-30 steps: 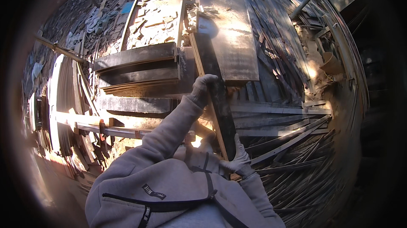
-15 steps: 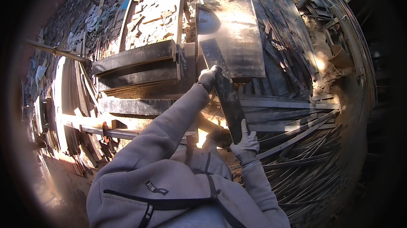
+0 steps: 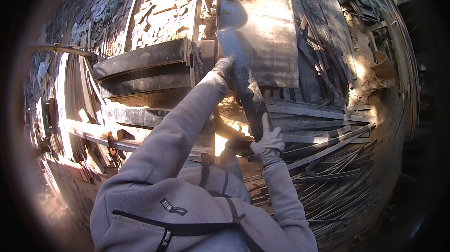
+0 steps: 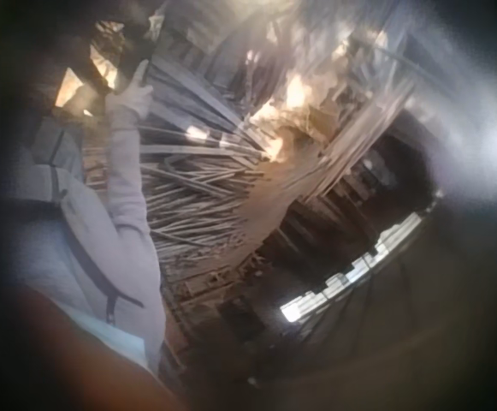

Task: The person measures a long metal beam with a tape measure, then picks up a smaller metal bar and rubs its surface repeatedly with gloved hands. The person places the bar back on the pile and continues handling metal pieces.

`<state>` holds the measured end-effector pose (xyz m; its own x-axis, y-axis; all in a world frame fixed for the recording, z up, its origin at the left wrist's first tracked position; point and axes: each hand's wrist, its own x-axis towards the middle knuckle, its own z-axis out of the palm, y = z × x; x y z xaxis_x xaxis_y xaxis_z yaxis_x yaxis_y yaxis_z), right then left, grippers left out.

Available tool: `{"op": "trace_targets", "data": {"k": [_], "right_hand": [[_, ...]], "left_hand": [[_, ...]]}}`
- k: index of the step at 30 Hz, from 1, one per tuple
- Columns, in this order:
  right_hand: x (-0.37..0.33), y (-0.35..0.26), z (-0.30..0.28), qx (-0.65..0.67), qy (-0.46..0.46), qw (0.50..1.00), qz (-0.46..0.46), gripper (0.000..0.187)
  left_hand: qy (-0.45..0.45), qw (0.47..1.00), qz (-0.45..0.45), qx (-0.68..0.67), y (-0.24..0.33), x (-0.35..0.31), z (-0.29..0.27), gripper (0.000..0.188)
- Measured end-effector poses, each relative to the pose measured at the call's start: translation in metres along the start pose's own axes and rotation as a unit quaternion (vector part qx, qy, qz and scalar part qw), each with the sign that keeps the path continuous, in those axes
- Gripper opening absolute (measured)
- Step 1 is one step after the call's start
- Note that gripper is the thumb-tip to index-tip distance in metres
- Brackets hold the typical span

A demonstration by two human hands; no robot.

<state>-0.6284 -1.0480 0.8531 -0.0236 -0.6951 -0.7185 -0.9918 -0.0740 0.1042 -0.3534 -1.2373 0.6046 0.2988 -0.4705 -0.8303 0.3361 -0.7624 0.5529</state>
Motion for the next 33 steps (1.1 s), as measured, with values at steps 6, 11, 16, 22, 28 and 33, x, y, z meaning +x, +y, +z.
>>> {"op": "trace_targets", "data": {"k": [6, 11, 16, 22, 28, 33], "right_hand": [[0.010, -0.007, -0.004, 0.005, 0.000, 1.000, 0.005, 0.126], [0.011, -0.011, -0.003, 0.001, -0.008, 1.000, 0.011, 0.127], [0.012, -0.014, -0.001, 0.009, 0.006, 1.000, 0.004, 0.125], [0.011, -0.020, 0.000, 0.009, 0.008, 1.000, 0.009, 0.123], [0.010, -0.023, -0.001, 0.013, 0.009, 1.000, 0.006, 0.123], [0.012, -0.028, -0.003, 0.004, 0.005, 1.000, 0.010, 0.124]], "left_hand": [[-0.020, 0.999, -0.005, -0.026, 0.018, -0.010, -0.002, 0.061], [0.003, 0.999, -0.030, -0.027, 0.037, -0.050, -0.004, 0.058], [0.006, 0.998, -0.029, -0.051, 0.042, -0.062, -0.007, 0.055], [0.017, 0.999, 0.018, -0.035, 0.042, -0.059, -0.009, 0.053], [-0.006, 0.995, -0.020, -0.098, 0.049, -0.075, -0.008, 0.052], [-0.032, 0.992, -0.024, -0.116, 0.058, -0.077, -0.011, 0.049]]}}
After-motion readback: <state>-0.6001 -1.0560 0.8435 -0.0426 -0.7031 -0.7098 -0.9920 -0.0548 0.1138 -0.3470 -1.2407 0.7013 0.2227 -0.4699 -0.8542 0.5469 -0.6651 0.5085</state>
